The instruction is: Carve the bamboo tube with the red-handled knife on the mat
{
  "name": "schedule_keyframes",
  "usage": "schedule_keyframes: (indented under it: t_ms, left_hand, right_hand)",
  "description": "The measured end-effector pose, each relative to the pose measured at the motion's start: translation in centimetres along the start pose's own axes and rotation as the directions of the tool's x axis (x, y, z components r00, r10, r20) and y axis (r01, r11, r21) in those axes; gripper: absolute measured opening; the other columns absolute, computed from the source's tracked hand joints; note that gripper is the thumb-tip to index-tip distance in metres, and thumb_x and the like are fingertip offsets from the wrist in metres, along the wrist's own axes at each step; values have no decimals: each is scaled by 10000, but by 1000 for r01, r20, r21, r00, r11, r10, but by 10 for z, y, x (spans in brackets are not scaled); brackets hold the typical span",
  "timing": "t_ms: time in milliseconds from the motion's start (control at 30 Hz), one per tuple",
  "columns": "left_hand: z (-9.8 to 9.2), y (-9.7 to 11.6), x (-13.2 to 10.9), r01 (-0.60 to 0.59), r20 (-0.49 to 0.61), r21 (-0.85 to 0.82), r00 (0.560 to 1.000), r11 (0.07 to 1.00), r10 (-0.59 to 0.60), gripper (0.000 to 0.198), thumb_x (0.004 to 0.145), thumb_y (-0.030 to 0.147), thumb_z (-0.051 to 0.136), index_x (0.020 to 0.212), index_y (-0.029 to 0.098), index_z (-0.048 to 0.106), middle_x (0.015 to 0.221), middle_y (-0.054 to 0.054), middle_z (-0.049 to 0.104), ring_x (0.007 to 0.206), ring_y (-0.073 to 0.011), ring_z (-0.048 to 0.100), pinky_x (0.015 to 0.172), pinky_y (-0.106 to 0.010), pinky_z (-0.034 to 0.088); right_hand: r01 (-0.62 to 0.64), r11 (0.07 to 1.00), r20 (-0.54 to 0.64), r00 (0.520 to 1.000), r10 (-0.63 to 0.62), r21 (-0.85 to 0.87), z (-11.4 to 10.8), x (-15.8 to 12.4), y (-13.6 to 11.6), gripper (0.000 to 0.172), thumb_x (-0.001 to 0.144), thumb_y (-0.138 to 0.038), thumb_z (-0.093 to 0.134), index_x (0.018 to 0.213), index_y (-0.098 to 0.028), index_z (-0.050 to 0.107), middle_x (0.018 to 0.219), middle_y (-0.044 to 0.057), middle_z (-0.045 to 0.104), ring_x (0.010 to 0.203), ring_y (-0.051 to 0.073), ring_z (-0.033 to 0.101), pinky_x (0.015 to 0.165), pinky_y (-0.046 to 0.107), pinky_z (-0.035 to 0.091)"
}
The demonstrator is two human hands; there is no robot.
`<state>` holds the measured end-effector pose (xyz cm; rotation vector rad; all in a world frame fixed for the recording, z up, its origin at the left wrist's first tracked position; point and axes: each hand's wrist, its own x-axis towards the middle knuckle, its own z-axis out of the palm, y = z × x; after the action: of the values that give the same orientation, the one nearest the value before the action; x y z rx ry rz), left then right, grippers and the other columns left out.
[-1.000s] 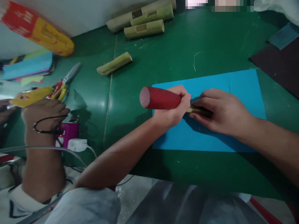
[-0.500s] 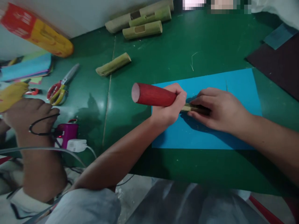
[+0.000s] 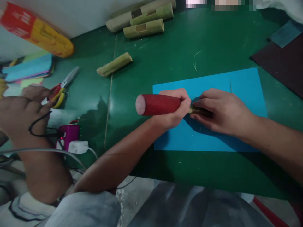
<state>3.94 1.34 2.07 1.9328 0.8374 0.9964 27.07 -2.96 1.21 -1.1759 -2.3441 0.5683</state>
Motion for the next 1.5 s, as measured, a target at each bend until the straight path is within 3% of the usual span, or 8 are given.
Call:
schedule_keyframes:
  t_ms: [100,233,300,433,800,1033,1233,1500]
  left_hand:
    - [4,0,2,21,23,-67,1000,998,-19,418,998,351,689,633,257,510,582,27,492,533,-140,480,555,-330,434]
    - [13,-6,2,5,-173,-104,985,995,-23,471,1038,417,704,643,260,498,587,24,472,554,-153,502,567,-338,452]
    - [16,-8,2,1,-190,-97,982,995,-20,470,1048,422,706,654,258,509,601,22,489,582,-154,545,595,-334,485]
    - [16,-6,2,17,-146,-64,989,998,-27,434,1042,415,707,681,254,527,632,21,526,610,-154,583,617,-320,530]
    - [1,0,4,70,-9,45,998,997,-70,408,955,445,729,625,279,555,597,3,523,570,-181,532,582,-362,457]
    - [2,8,6,73,101,-124,993,990,-60,364,930,248,673,608,251,503,571,39,477,517,-126,405,550,-319,415]
    - [12,1,6,89,-115,-178,987,980,-110,363,939,322,692,622,249,530,586,40,455,554,-127,440,582,-318,439]
    - [14,-2,5,99,-116,-160,986,982,-118,380,998,341,722,673,247,550,638,31,480,598,-142,486,625,-331,483]
  right_hand:
    - [-17,999,18,1000,16,39,-3,2,-2,269,1134,-419,672,962,-250,789,952,107,740,909,294,698,775,425,501]
    - [-34,999,13,999,34,36,-5,3,-2,226,1106,-397,701,974,-242,800,953,99,736,893,282,683,767,412,484]
    - [-34,999,6,999,34,37,-5,3,-2,247,1107,-413,707,973,-228,800,957,99,739,901,274,685,768,401,474]
    - [-27,999,1,1000,27,42,-3,2,0,282,1115,-436,697,969,-218,799,981,111,757,936,283,702,786,404,488]
    - [-39,999,34,999,39,-5,-3,2,-1,283,1129,-446,686,1000,-234,822,1022,134,800,963,315,739,775,420,497]
    - [-50,999,17,999,49,17,-3,1,-5,256,1104,-410,707,956,-226,805,940,107,760,902,280,706,769,402,485]
    - [-60,998,-5,998,60,20,-3,2,-3,222,1077,-399,724,974,-226,818,948,97,751,900,274,694,769,390,476]
    - [-64,998,-3,998,64,24,-2,4,-2,232,1072,-413,726,952,-235,813,942,99,741,881,276,680,768,405,480]
